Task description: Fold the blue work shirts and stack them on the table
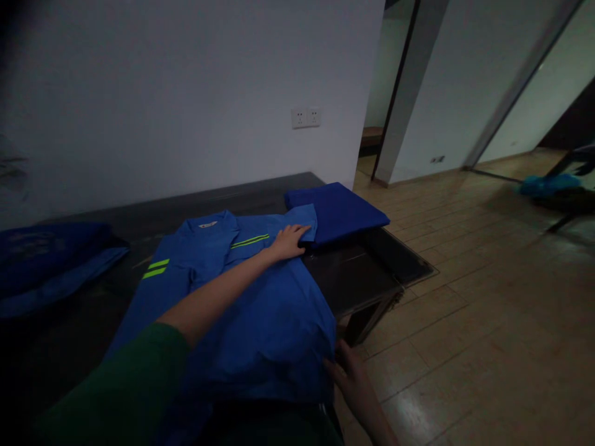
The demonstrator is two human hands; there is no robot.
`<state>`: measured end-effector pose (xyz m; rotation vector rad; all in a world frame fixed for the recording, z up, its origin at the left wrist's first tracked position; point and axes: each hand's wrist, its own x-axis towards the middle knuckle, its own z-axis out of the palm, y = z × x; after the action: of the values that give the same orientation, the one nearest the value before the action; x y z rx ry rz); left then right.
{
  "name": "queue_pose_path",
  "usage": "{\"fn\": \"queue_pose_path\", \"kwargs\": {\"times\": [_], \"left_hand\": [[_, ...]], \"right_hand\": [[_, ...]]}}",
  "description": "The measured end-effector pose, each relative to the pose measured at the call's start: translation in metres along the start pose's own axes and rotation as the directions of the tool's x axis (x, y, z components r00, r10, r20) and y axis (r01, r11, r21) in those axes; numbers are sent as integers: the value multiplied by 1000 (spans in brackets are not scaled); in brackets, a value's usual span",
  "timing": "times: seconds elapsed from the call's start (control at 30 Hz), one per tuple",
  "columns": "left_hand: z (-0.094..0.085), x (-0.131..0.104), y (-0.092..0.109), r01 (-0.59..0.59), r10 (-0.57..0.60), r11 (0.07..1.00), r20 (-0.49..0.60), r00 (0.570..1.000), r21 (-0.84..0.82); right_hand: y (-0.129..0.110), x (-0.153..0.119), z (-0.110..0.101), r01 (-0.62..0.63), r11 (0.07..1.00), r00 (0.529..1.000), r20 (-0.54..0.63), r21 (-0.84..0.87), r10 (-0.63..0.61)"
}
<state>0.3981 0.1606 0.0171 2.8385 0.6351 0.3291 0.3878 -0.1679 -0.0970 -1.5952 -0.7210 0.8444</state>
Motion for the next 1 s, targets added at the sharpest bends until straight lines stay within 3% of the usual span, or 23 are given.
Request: {"fn": "queue_pose_path", "kwargs": {"times": [0.1,0.23,0.33,0.43,0.57,0.67,0.77,0.83,0.87,1.0], "left_hand": [[13,10,24,61,-65,997,-96,993,-42],[2,34,16,151,-169,976,-107,980,-158],[-17,47,-4,240,-286,922,-115,951,-303],[-41,48,-29,328,-421,810,-93,902,-486],[-82,31,-67,372,-544,596,-17,839,-712],[-116,11,-97,341,-578,438,30,816,-832],[-146,-14,-127,295,-595,305,61,802,-906],[-161,-32,-147,269,-613,242,67,787,-932],[-166,-42,-156,246,-623,211,64,780,-946],[-175,-85,-189,121,-671,111,15,741,-987]], "right_hand": [[0,-9,5,-14,1000,999,-38,-12,14],[8,-24,12,-39,998,999,6,47,39],[12,-31,10,-61,996,997,39,60,59],[10,-35,6,-71,997,994,87,29,69],[1,-48,8,-56,998,989,-140,-30,51],[-7,-67,18,52,989,972,-221,-138,-82],[-15,-82,32,258,917,952,-80,-304,-294],[-20,-83,43,465,819,883,112,-336,-456],[-22,-80,49,572,755,820,214,-321,-531],[-29,-64,79,857,477,506,497,-195,-705]]}}
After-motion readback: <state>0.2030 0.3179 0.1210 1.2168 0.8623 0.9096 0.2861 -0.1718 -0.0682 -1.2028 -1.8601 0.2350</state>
